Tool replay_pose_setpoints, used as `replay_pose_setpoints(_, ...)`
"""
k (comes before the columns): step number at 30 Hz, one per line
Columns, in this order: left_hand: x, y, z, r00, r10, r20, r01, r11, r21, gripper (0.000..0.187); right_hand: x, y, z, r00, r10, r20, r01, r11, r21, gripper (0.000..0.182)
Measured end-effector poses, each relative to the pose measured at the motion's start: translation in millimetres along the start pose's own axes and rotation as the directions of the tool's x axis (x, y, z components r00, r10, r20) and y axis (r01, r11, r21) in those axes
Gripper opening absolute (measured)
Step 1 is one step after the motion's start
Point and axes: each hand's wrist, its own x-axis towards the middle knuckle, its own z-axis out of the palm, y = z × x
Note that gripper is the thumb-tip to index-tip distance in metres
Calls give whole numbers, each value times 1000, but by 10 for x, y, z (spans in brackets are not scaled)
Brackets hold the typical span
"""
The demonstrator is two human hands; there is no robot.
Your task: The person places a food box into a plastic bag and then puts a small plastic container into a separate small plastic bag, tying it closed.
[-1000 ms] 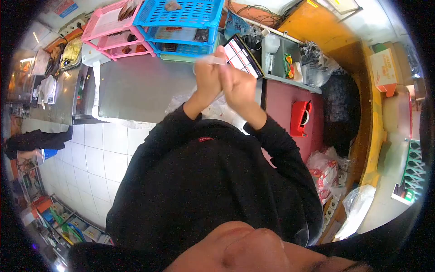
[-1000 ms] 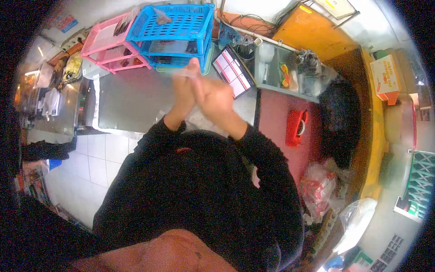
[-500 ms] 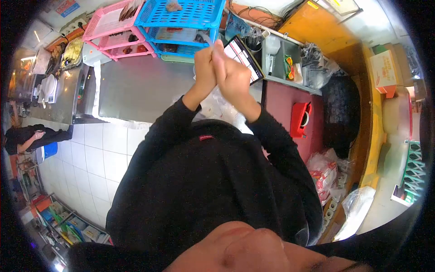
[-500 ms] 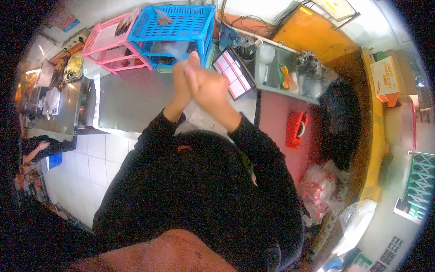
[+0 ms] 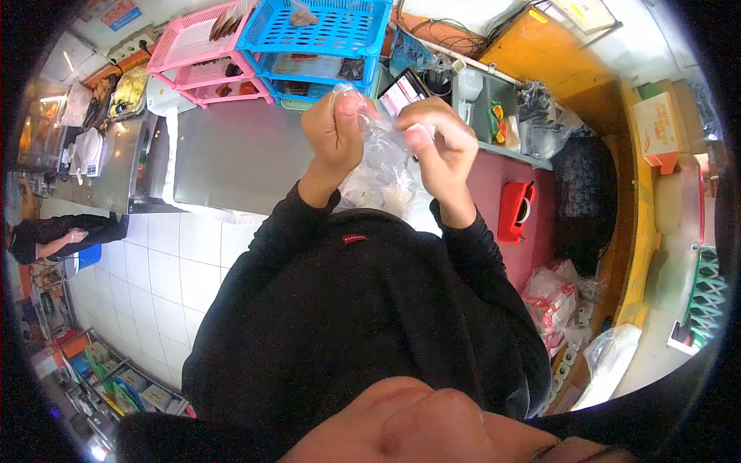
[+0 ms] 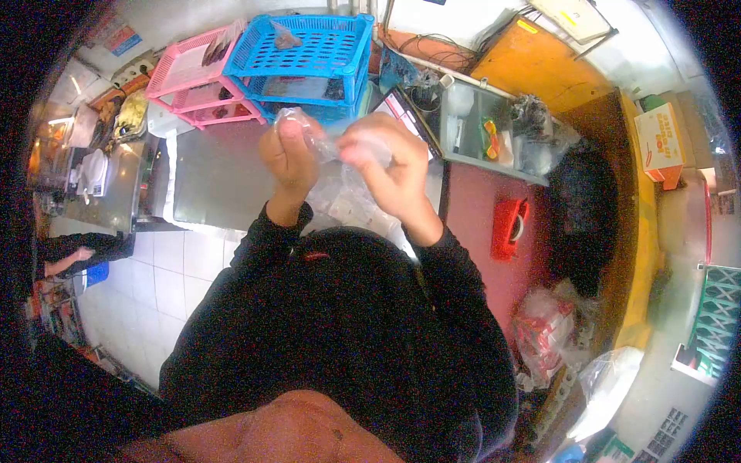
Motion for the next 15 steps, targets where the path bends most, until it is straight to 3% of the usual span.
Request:
replay_pose_setpoints(1,18,3,-7,999,40,-9,-40,999,-23,41,11,-85,-1,1000,1,-1,-1,1000,-3,7)
replay_pose_setpoints(3,11,-18,-5,997,76,-17,-77,996,-51,41,11,-211,-15,998,-37,50,46,981,-187,15)
replay_pose_setpoints(6,-23,-31,-3,999,49,-20,-51,987,-154,37,-82,-118,-19,991,-124,48,131,969,-211,16)
replay_pose_setpoints(8,-17,85,20,988,-156,-11,150,969,-198,33,-109,-124,0,982,-187,-16,179,958,-223,17)
replay_pose_setpoints(9,31,115,91,988,-157,-12,151,968,-199,33,-114,-155,2,982,-186,-15,178,958,-223,17)
replay_pose_setpoints(10,95,135,193,973,-58,-225,-2,966,-258,32,-118,-183,1,974,-210,-79,179,939,-294,18)
replay_pose_setpoints(11,133,138,249,901,28,-432,-164,945,-282,33,-115,-196,-2,961,-239,-141,174,915,-364,19)
replay_pose_setpoints(12,133,112,226,902,27,-431,-164,945,-284,33,-111,-199,-7,946,-285,-158,191,878,-438,22)
replay_pose_setpoints(14,116,36,104,757,344,-556,-474,874,-105,34,-105,-196,-22,930,-328,-165,219,856,-468,23)
replay_pose_setpoints(15,66,73,14,758,343,-555,-473,875,-104,34,-101,-191,-22,913,-370,-170,245,833,-497,24)
